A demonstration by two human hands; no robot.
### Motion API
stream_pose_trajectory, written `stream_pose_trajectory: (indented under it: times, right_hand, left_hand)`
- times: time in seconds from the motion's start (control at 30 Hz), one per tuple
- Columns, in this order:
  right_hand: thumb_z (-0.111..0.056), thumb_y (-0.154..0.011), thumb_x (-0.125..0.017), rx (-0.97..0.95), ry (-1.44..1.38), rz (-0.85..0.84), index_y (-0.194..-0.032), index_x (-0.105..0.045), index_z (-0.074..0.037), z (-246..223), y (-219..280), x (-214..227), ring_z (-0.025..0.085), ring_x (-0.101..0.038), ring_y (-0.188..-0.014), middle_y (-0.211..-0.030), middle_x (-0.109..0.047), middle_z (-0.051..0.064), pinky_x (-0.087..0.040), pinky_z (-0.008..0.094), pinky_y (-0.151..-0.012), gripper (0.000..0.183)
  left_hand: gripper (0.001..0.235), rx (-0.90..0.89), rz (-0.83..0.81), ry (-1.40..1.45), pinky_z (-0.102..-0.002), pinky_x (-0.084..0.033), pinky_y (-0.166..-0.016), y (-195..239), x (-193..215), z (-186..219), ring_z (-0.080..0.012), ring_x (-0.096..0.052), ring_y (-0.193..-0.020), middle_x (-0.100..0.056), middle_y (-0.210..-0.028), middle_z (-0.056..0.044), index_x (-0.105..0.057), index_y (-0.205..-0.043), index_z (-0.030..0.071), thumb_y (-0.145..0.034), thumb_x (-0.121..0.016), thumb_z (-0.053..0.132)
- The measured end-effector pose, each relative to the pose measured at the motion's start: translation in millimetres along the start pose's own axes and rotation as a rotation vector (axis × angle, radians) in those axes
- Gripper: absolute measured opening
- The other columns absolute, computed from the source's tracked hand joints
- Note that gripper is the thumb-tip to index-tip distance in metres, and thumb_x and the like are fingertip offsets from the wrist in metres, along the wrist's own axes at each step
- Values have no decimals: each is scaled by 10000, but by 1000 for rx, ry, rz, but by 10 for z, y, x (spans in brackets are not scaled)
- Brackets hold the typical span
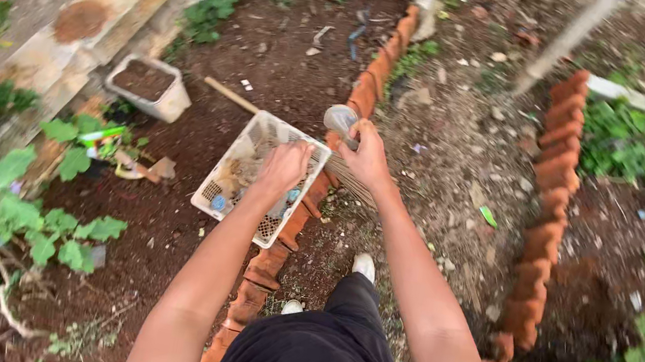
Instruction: The person picks up pieces of trash and plastic scraps from the garden soil by hand and places them into a plastic crate.
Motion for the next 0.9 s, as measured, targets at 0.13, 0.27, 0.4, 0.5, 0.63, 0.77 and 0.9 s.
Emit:
stream_pose_trajectory:
  times: [0.13,0.27,0.4,0.5,0.63,0.77,0.9]
  right_hand:
    - [-129,-810,-868,28,-131,-209,-1012,-519,-50,3,-683,-706,177,-637,-738,-869,-642,87,-540,341,-676,411]
    - [-134,-805,-878,78,-176,-396,-1051,-537,-42,109,-1119,-1338,181,-669,-764,-917,-679,93,-561,334,-690,430]
    - [-150,-772,-886,169,-263,-541,-1049,-542,-35,387,-1228,-1918,195,-735,-906,-967,-701,96,-582,344,-752,456]
    - [-138,-697,-915,404,-135,-550,-1024,-624,-9,654,-1124,-2253,323,-694,-862,-988,-669,189,-563,414,-759,457]
    - [-291,-900,-800,283,-181,-758,-816,-595,-5,1018,-957,-2661,269,-630,-754,-836,-616,155,-544,418,-727,361]
    - [-372,-1115,-564,43,-152,-988,-740,-546,33,1084,-993,-3005,233,-485,-616,-620,-510,123,-416,448,-639,552]
    - [-277,-1174,-451,229,-350,-937,-926,-555,8,570,-1064,-3103,199,-521,-718,-735,-517,151,-479,426,-714,391]
  left_hand:
    - [317,385,-50,31,-607,-510,-861,-19,363,-417,-502,-663,-1002,-692,-1038,-314,-553,-1222,53,-1098,-400,301]
    - [265,414,171,85,-588,-505,-896,49,538,-805,-487,-634,-1074,-663,-1167,-280,-542,-1221,59,-980,-451,121]
    - [408,462,271,29,-553,-520,-878,132,386,-1017,-438,-645,-1084,-660,-1139,-217,-568,-1227,91,-820,-570,126]
    - [336,561,341,-66,-540,-521,-911,235,250,-1061,-430,-650,-1102,-649,-1208,-228,-576,-1235,60,-931,-583,203]
    - [316,751,414,-45,-581,-477,-937,416,242,-1005,-406,-666,-977,-717,-1015,-207,-689,-1054,34,-909,-603,301]
    - [480,1020,319,-7,-526,-525,-983,577,231,-1130,-387,-716,-957,-738,-915,-224,-753,-887,49,-1076,-472,389]
    - [468,1100,497,114,-516,-561,-913,769,164,-1115,-434,-691,-979,-717,-995,-298,-719,-1058,44,-1122,-407,387]
Point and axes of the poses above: each hand's wrist, its own y-axis away from the middle knuckle, its own x-axis out of the back of the hand, z = x × y, the point moved 5 cm from there along -y, towards the middle knuckle
